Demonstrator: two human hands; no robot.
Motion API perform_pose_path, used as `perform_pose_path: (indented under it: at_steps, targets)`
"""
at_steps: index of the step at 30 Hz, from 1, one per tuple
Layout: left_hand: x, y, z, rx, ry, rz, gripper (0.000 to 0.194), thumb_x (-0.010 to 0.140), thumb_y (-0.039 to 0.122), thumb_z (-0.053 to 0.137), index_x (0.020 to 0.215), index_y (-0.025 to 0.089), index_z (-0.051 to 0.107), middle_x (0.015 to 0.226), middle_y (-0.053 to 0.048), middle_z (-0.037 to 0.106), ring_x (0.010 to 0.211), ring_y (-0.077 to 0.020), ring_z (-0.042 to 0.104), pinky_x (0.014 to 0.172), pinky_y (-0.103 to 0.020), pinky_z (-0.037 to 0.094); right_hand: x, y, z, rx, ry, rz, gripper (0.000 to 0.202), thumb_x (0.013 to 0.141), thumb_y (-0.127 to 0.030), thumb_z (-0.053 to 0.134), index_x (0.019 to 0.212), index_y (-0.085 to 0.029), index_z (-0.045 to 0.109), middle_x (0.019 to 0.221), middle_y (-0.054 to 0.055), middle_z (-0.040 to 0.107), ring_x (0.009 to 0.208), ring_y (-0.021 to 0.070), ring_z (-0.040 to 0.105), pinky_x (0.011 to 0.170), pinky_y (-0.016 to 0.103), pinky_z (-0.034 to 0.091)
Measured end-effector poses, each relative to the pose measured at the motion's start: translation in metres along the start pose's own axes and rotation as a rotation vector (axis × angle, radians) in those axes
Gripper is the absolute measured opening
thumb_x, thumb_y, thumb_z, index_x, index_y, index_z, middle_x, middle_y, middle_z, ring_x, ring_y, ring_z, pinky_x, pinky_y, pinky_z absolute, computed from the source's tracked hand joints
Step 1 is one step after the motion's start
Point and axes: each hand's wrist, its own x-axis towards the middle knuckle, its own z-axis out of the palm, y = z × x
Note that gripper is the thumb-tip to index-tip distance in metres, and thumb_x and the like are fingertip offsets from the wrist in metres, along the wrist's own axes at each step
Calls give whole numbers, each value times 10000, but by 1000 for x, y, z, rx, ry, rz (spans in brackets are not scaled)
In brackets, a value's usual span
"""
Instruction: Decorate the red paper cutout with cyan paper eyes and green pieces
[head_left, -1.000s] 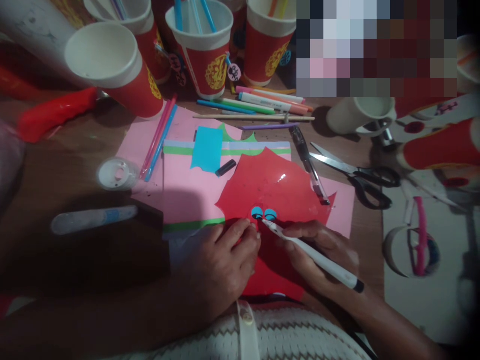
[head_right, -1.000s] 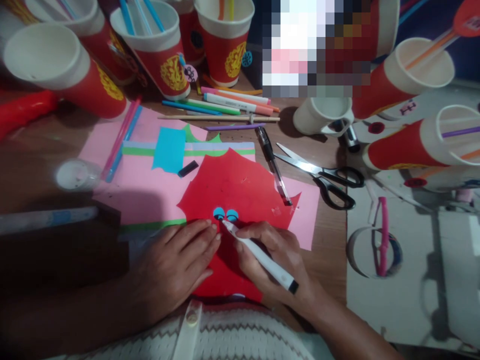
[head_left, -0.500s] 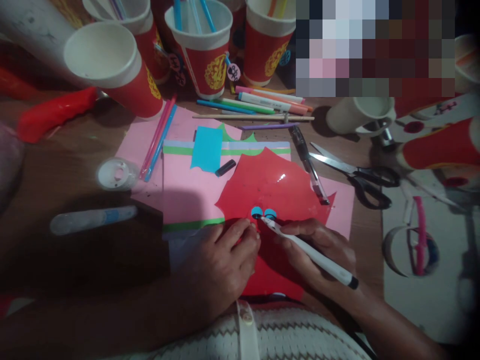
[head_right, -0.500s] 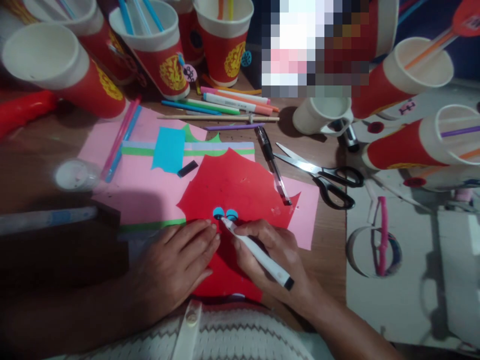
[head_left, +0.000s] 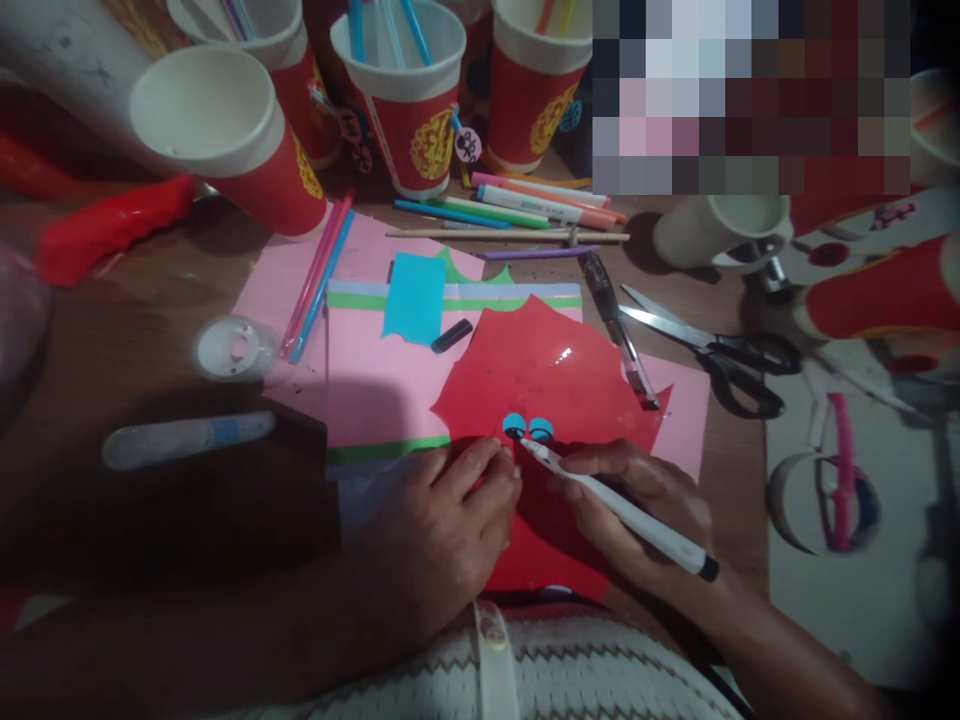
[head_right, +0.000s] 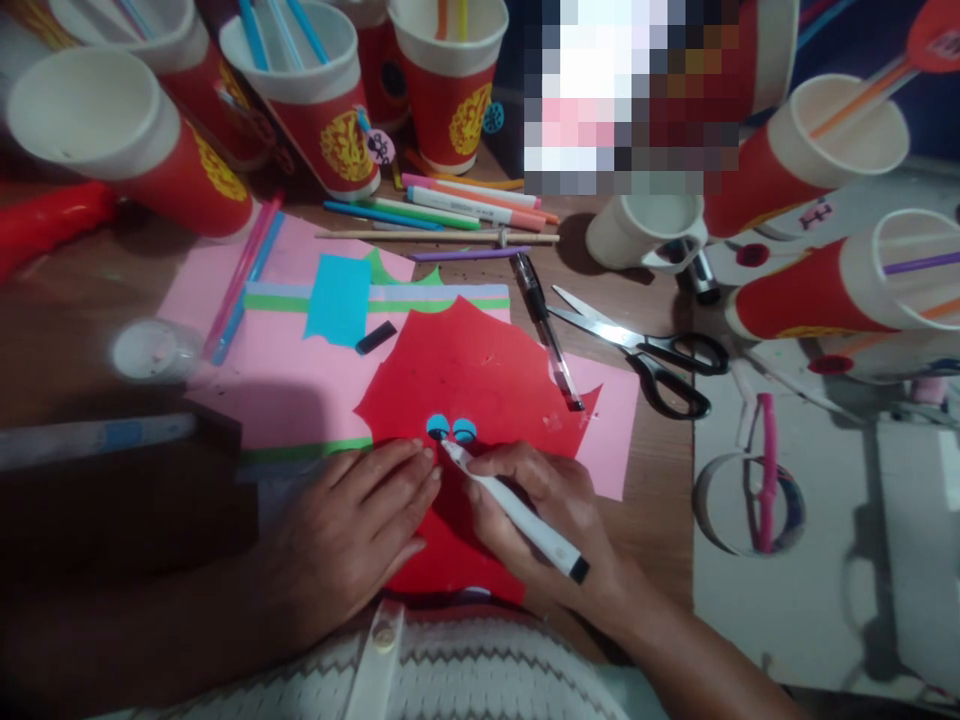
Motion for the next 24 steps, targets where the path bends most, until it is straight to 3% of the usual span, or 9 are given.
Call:
perform_pose_path:
  at_steps: [6,12,24]
  targets:
    - [0,2,0,-23,9,-42,288,902,249,500,1110,81,605,1149,-102,611,1122,-284,482,831,-400,410,-1,0,-1,-39,20,25,184,793,-127,597,942,-224,553,726,-27,676,532,114,633,489,198,524]
    - [0,0,1,3,4,20,322,893,298,526,1124,83,592,1162,-113,596,1118,-283,492,820,-392,409,-2,0,0,-27,1,16,185,788,-127,593,938,-227,554,708,-25,678,522,126,640,461,200,521]
    - [0,-1,0,9,-6,11,320,902,290,505,1124,80,598,1165,-102,603,1129,-290,477,818,-395,411,-2,0,1,-3,20,35,184,796,-124,587,944,-230,564,726,-28,672,541,110,625,510,197,517]
